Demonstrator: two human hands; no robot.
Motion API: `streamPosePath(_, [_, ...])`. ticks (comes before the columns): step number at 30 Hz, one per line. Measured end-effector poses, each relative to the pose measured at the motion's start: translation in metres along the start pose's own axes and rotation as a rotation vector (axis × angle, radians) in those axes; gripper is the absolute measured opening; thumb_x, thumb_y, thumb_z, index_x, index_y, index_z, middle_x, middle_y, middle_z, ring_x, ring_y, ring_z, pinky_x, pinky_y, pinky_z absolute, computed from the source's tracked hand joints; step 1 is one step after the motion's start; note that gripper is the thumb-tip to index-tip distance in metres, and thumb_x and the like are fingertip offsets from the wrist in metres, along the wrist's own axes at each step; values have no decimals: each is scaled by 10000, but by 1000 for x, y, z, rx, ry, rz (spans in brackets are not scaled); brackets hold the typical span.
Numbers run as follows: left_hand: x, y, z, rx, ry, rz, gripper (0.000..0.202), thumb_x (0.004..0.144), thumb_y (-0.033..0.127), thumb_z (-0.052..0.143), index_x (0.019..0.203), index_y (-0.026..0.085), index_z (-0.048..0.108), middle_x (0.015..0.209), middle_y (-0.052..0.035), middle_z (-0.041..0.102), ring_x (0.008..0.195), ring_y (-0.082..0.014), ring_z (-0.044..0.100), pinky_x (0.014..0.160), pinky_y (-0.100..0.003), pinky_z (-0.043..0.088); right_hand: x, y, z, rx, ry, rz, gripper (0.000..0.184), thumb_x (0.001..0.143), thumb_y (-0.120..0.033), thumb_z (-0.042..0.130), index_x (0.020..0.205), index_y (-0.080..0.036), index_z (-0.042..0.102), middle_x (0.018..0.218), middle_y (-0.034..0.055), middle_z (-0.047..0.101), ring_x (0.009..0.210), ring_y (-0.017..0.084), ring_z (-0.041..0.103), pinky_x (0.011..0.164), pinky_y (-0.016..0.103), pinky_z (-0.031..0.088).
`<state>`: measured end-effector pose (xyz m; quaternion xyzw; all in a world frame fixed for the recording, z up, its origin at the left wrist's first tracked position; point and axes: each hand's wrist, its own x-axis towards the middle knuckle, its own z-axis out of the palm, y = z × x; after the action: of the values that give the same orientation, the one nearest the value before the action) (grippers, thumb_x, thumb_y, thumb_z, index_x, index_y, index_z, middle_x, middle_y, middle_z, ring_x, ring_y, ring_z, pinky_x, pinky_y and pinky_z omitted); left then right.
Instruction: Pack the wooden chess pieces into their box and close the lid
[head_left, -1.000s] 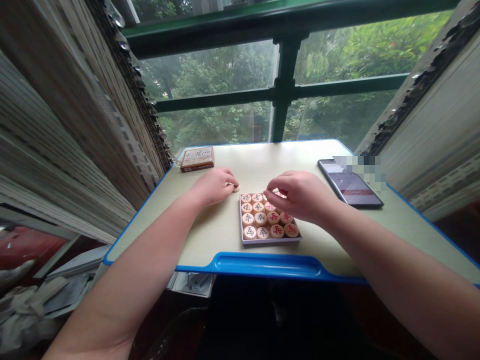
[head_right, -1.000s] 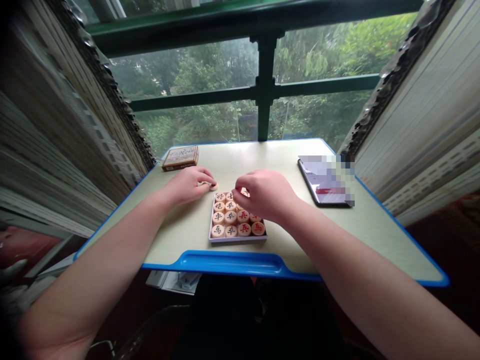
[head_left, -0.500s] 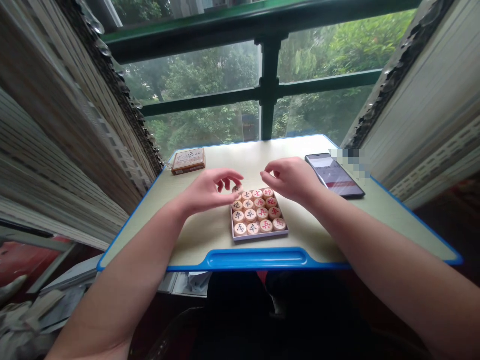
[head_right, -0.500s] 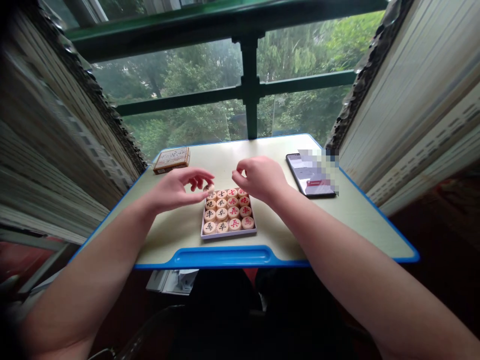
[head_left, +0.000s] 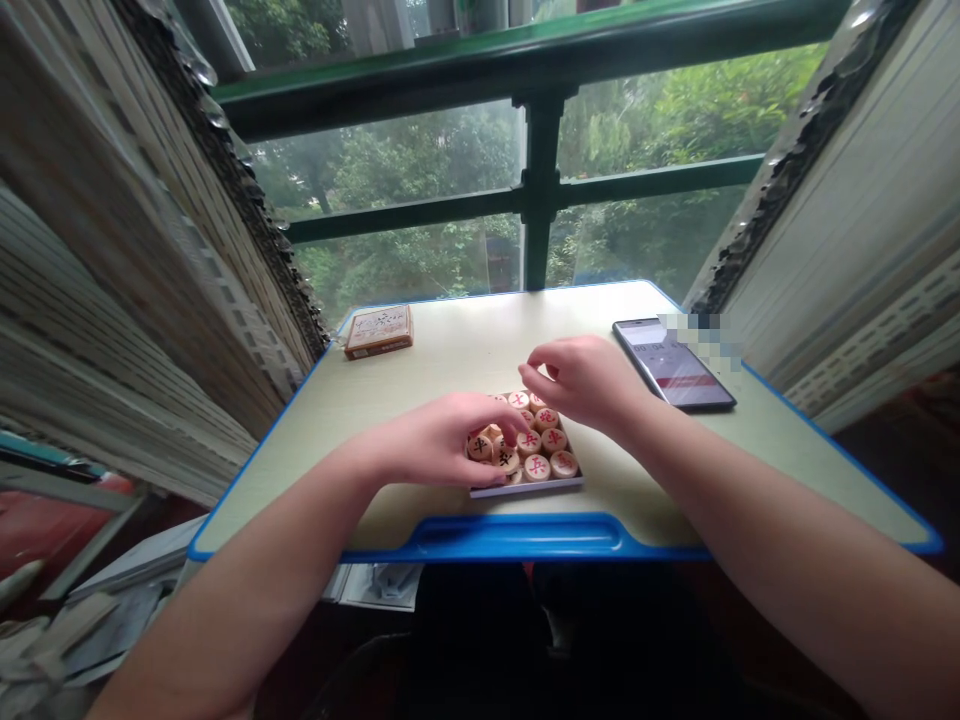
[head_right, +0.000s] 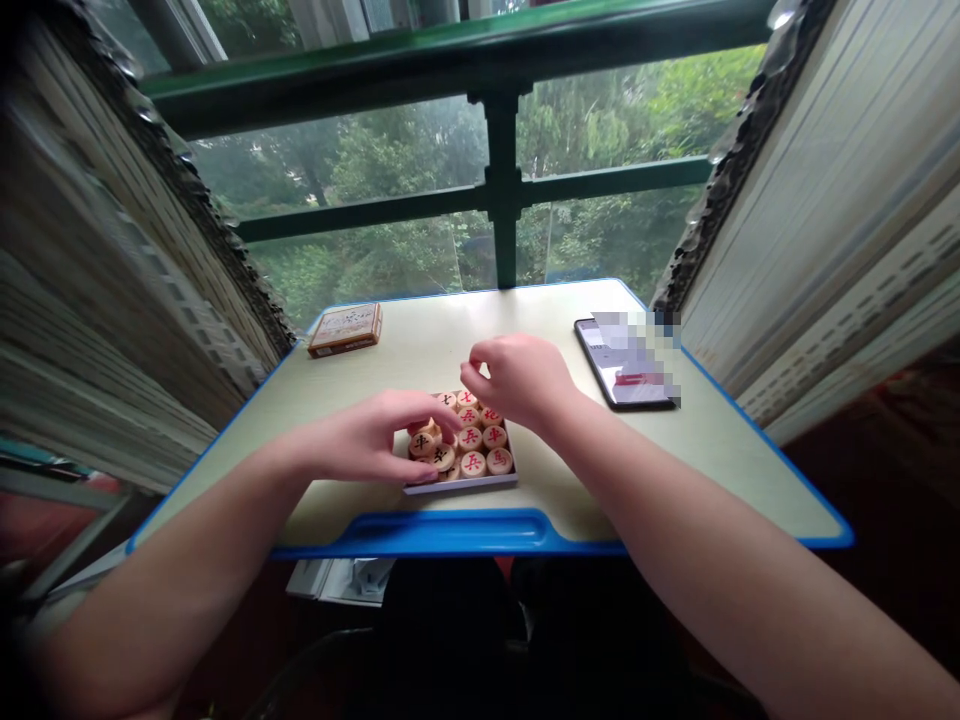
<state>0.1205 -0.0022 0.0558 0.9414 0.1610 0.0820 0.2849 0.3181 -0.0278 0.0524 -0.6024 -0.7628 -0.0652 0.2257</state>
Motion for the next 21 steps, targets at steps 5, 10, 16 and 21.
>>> streamPosePath(5, [-2, -3, -2, 30, 17, 43, 294, 727, 254, 650, 1014, 192, 645, 980, -52, 651, 886, -166, 588, 804, -273, 453, 1, 3, 1, -13, -8, 10, 330, 832, -347, 459, 715, -169, 711, 607, 44, 633, 522, 122, 473, 533, 254, 289])
streamPosePath(10, [-2, -6, -2, 34, 48, 71, 154, 744, 222, 629, 871, 202, 714, 910, -48, 642, 818, -144, 596, 776, -255, 463, 2, 3, 2, -8, -9, 29, 323, 823, -355, 468, 730, -173, 718, 602, 42, 633, 516, 122, 473, 524, 251, 284])
streamPosePath(16, [-1, -6, 2, 99, 43, 78, 120, 762, 237, 628, 803, 197, 733, 841, -39, 628, 755, -123, 577, 712, -228, 447, 2, 4, 3, -20, -15, 19, 318, 820, -345, 469, 727, -170, 717, 611, 46, 639, 526, 126, 482, 527, 252, 286])
streamPosePath(21, [-1, -7, 2, 93, 22, 106, 143, 777, 190, 593, 802, 197, 734, 817, -38, 624, 717, -110, 567, 688, -216, 443, 2, 4, 4, -39, -46, -13, 313, 817, -342, 467, 732, -177, 719, 614, 44, 643, 535, 129, 485, 526, 254, 278])
